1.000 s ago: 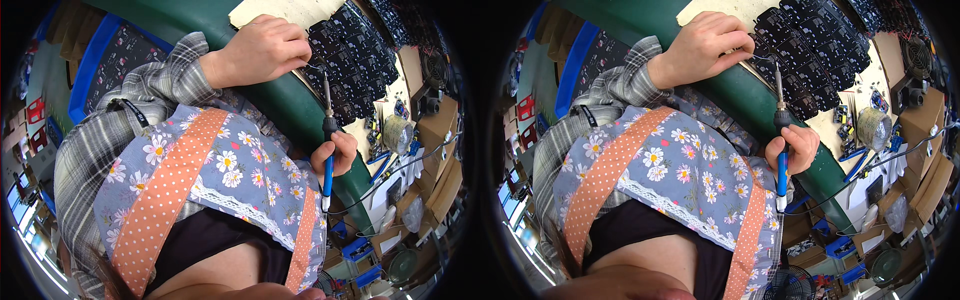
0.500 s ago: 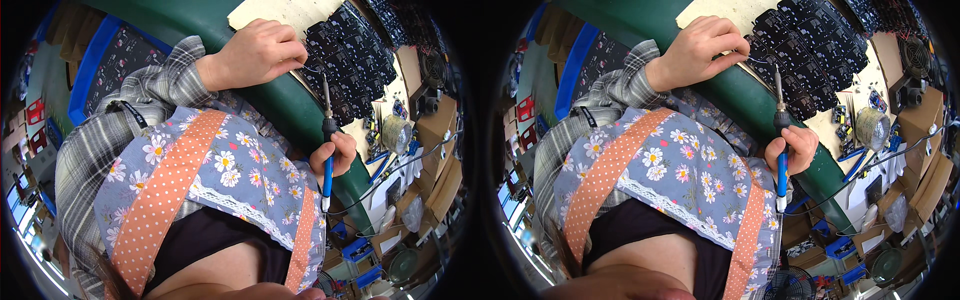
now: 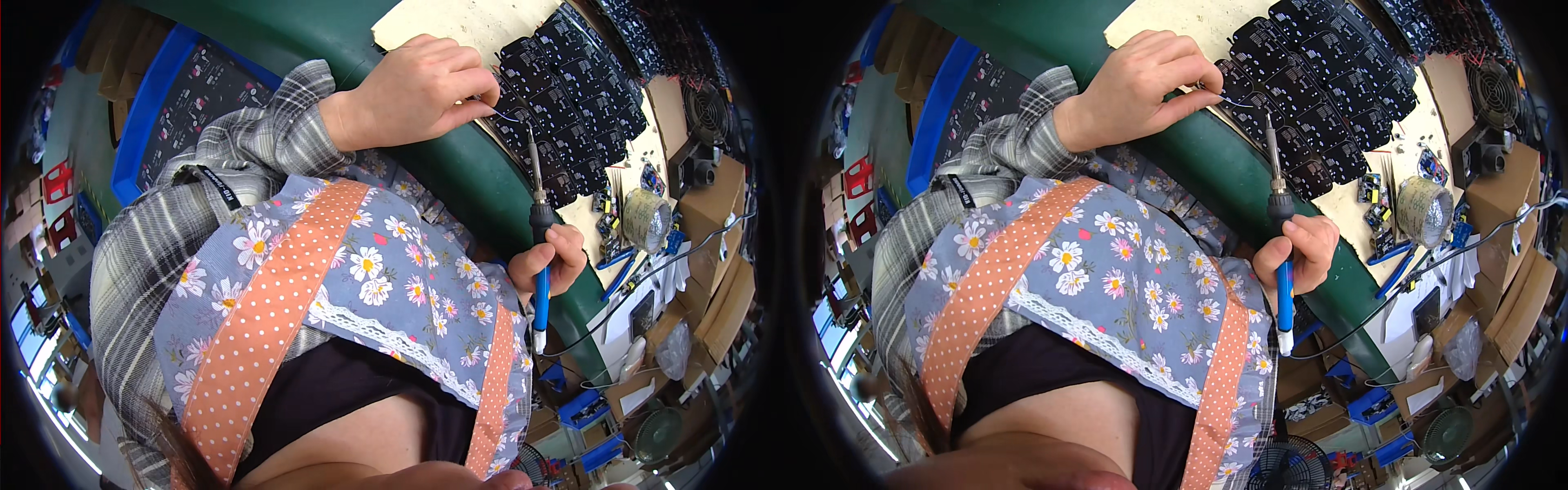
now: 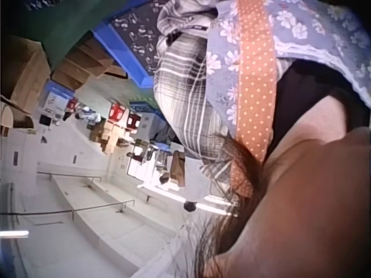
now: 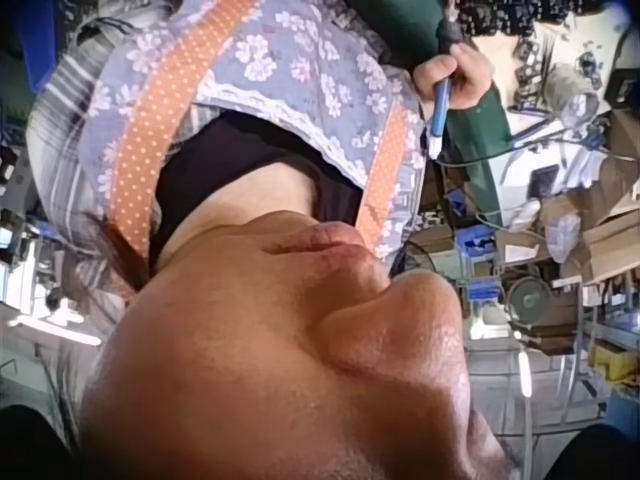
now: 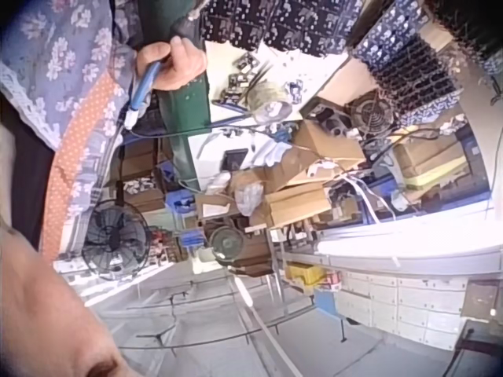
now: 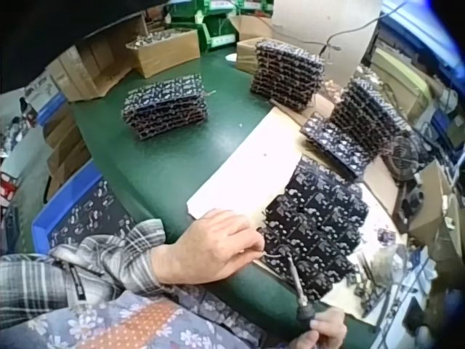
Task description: Soldering electronic components onto printed circuit boards.
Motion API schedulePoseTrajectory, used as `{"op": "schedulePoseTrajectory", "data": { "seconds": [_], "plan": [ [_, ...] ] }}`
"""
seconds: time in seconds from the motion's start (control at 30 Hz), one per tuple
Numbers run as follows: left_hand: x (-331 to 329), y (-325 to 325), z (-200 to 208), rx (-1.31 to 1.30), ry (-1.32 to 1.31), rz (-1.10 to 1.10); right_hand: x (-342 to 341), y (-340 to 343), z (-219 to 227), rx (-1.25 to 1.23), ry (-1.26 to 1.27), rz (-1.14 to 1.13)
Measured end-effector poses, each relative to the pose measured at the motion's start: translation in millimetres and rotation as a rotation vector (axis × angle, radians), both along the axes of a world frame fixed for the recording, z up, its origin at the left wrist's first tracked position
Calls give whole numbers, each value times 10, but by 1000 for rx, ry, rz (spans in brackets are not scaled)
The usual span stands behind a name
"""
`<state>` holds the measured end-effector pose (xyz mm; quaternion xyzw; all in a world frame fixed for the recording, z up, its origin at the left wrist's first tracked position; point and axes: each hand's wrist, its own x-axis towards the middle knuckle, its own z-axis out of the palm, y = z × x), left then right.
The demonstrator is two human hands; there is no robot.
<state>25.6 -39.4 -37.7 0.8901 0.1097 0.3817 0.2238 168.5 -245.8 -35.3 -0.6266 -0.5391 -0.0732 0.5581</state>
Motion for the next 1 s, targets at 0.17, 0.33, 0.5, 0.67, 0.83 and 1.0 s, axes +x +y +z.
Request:
{"op": "schedulePoseTrajectory", "data": {
  "seconds": [0.17,0.33,0.5,0.67,0.83,1.0],
  "plan": [
    [31,-9,36,-24,-23,-4,110,-183,121,58,-104,-106],
    [23,20,20,62,-11,-18,507,-489,209,292,29,-772],
    [116,-100,72,13,-21,-43,770,-543,223,26,165,-705],
    [196,-127,77,58,-3,-85,469,-546,50,150,171,-601],
    [304,-202,115,115,-1,-107,241,-409,93,-34,28,-22],
    [341,-212,114,156,39,-78,280,-314,134,-115,53,9]
  ]
}}
